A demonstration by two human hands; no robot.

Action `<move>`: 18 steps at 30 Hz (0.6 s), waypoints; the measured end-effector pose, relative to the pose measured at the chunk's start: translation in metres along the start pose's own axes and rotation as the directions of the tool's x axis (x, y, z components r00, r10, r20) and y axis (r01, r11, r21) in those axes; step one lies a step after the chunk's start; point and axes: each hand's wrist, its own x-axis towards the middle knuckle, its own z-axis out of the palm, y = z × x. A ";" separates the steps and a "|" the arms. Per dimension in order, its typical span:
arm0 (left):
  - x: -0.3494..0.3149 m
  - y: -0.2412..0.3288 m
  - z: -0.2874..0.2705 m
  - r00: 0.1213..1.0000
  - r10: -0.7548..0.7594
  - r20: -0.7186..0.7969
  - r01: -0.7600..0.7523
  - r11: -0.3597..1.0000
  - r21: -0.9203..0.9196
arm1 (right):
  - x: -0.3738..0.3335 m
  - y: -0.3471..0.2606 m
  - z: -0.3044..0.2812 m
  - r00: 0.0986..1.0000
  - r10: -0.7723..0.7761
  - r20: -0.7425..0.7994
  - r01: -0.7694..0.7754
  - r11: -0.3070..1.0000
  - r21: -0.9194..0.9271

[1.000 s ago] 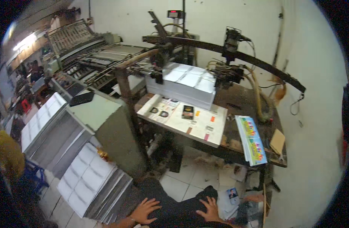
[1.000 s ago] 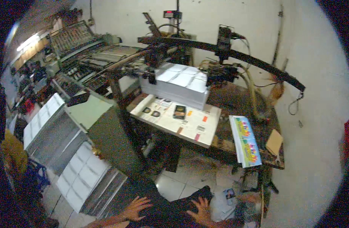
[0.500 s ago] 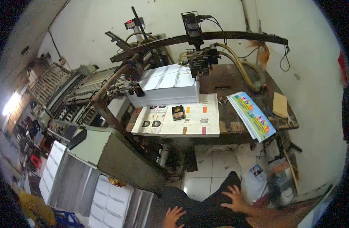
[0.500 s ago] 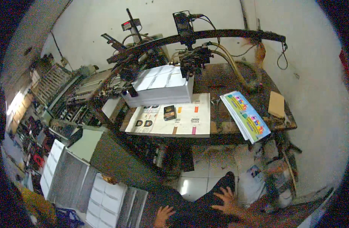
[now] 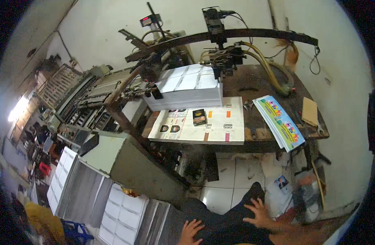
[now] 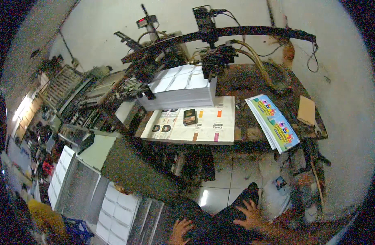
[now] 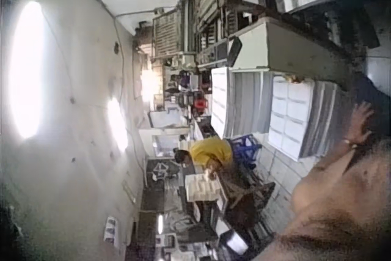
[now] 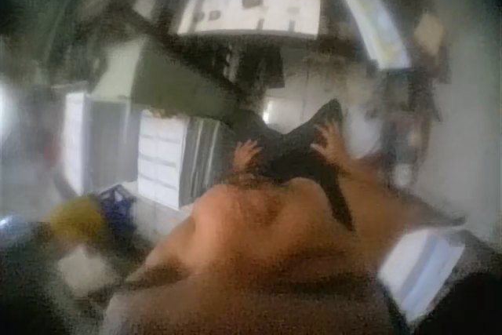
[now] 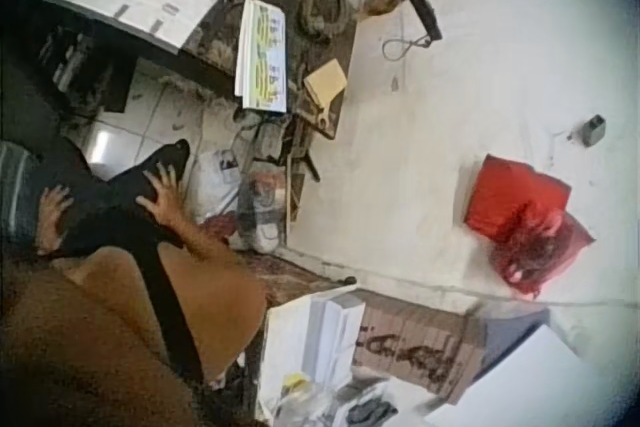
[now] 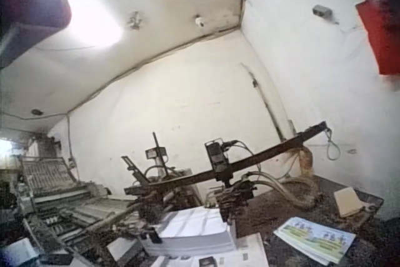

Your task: The person organizes printed paper sheets from a stacker, folds a booklet cover, and checks the alignment of pages while standing by a printing machine.

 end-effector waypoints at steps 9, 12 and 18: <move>0.008 0.000 -0.019 0.993 0.053 0.105 -0.048 0.998 -0.049 | -0.011 -0.019 -0.007 0.998 -0.056 -0.040 0.055 0.998 -0.032; 0.002 0.004 -0.021 0.998 0.056 0.034 -0.052 0.994 -0.097 | -0.010 -0.020 -0.005 0.994 -0.102 -0.043 0.101 0.995 -0.024; 0.000 0.006 -0.019 0.999 0.039 0.031 -0.036 0.995 -0.088 | -0.010 -0.017 -0.003 0.996 -0.088 -0.027 0.086 0.995 -0.052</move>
